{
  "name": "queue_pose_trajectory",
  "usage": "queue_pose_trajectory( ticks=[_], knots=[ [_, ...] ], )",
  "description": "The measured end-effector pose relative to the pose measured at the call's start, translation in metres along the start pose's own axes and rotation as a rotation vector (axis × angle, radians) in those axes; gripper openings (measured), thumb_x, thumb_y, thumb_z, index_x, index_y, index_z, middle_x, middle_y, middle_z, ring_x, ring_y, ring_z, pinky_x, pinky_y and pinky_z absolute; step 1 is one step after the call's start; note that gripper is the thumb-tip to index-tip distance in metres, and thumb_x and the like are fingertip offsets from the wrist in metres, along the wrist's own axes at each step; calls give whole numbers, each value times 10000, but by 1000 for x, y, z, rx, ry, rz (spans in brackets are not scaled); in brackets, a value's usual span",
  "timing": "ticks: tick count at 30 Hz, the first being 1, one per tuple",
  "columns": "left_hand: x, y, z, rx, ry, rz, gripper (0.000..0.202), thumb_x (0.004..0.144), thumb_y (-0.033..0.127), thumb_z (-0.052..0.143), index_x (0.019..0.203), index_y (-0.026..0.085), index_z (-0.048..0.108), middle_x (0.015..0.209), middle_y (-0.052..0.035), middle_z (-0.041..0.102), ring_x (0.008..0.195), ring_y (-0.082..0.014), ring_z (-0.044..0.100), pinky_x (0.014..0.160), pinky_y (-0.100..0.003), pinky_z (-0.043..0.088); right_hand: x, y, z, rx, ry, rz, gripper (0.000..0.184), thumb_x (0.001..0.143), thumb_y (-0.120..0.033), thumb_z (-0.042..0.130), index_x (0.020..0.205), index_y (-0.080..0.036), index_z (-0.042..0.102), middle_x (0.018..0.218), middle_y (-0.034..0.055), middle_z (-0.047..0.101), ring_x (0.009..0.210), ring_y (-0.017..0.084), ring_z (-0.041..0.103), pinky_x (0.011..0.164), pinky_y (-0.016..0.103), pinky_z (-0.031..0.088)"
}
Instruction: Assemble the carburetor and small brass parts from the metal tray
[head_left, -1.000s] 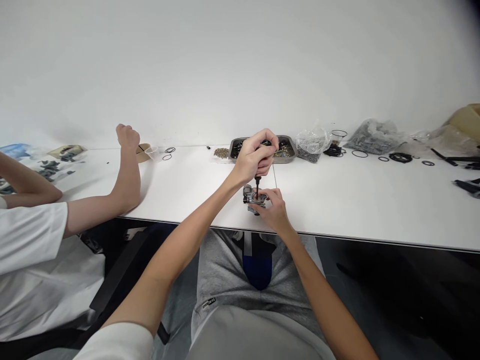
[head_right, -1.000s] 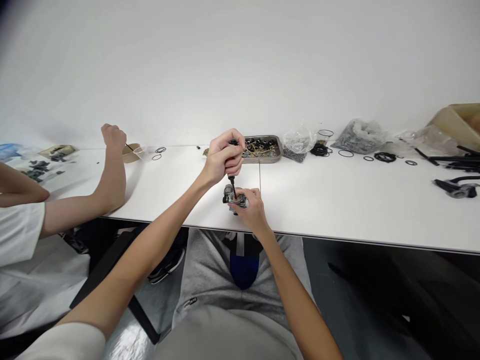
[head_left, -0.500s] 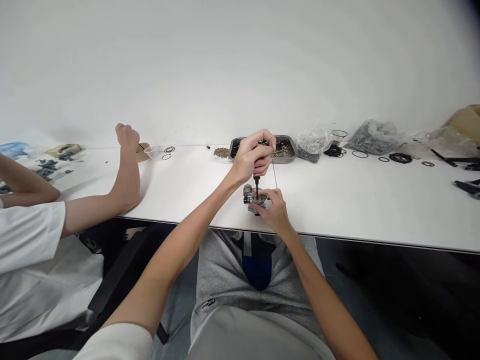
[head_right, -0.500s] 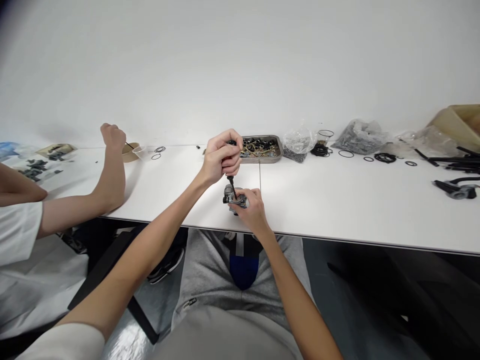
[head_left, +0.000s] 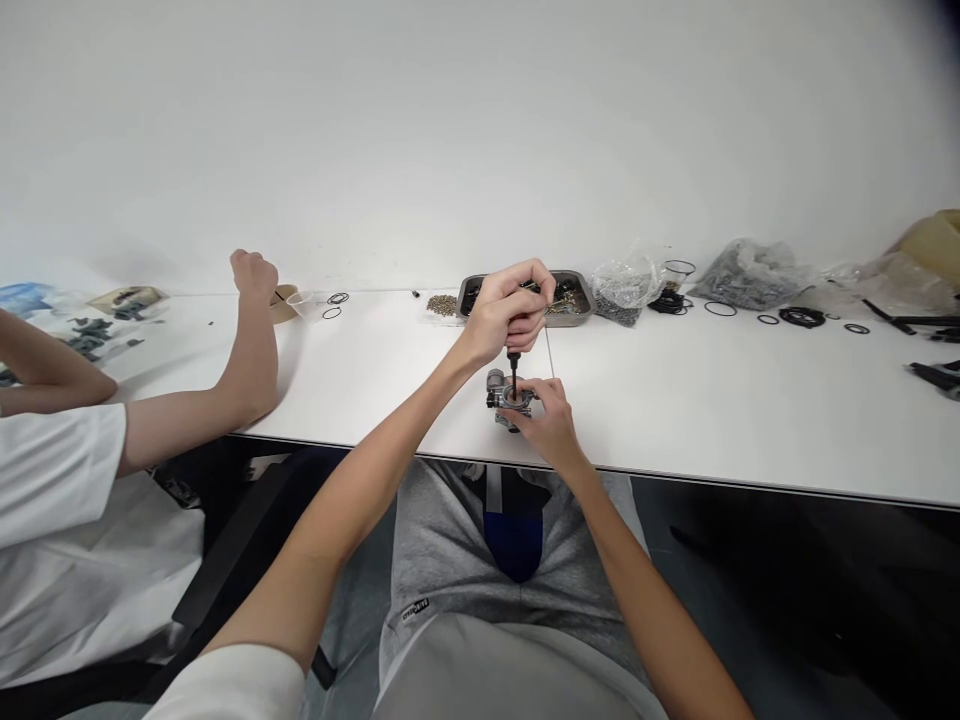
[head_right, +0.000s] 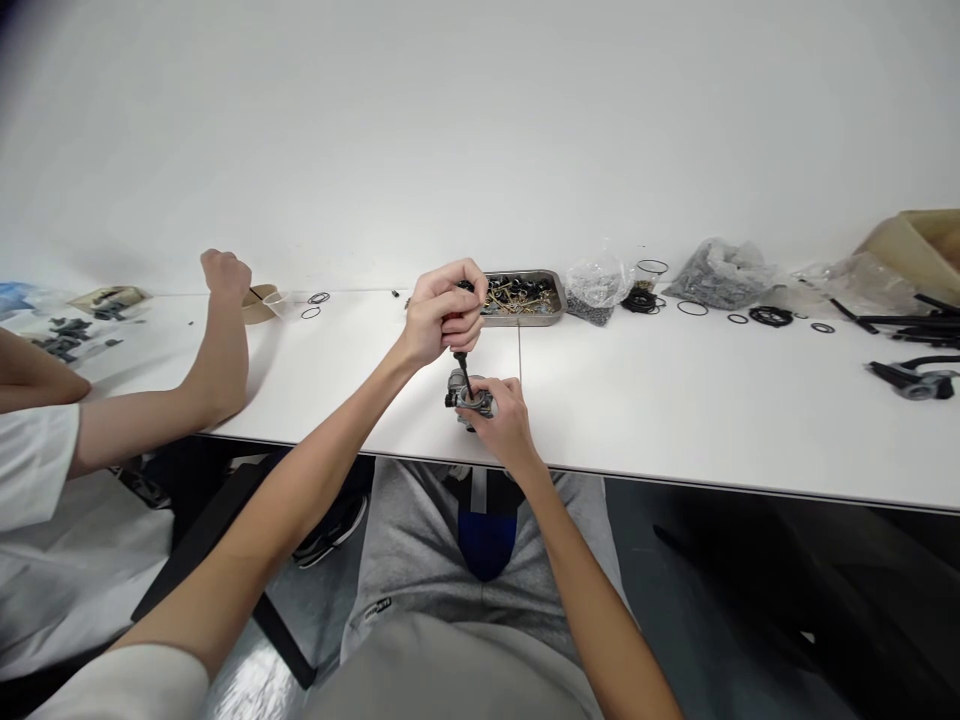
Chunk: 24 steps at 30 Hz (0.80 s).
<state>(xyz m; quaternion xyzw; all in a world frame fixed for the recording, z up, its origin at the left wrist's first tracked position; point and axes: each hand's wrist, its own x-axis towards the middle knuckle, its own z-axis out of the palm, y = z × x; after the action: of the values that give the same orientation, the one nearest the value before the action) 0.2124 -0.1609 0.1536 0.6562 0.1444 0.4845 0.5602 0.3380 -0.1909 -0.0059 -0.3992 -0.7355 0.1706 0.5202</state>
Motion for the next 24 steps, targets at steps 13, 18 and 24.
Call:
queue_pose_trajectory(
  ticks=[13, 18, 24],
  knots=[
    [2, 0, 0, -27, 3, -47, 64, 751, 171, 537, 765, 173, 475, 438, 108, 226, 333, -18, 185, 371, -144, 194, -1, 1, 0, 7, 1, 14, 258, 752, -283, 777, 962, -242, 632, 943, 13, 658, 916, 231, 498, 847, 378, 459],
    [4, 1, 0, -7, 29, -84, 90, 740, 166, 552, 756, 178, 464, 445, 110, 206, 334, -16, 184, 377, -141, 204, -1, 0, 0, 3, 7, 20, 279, 742, -266, 787, 972, -243, 631, 945, 11, 658, 934, 228, 507, 853, 374, 460],
    [6, 1, 0, -30, -21, -77, 86, 726, 157, 544, 735, 177, 460, 430, 107, 212, 332, -18, 180, 365, -133, 205, -1, -1, -1, -7, 1, 28, 264, 745, -276, 785, 959, -250, 633, 942, 9, 661, 957, 231, 512, 863, 372, 458]
  ],
)
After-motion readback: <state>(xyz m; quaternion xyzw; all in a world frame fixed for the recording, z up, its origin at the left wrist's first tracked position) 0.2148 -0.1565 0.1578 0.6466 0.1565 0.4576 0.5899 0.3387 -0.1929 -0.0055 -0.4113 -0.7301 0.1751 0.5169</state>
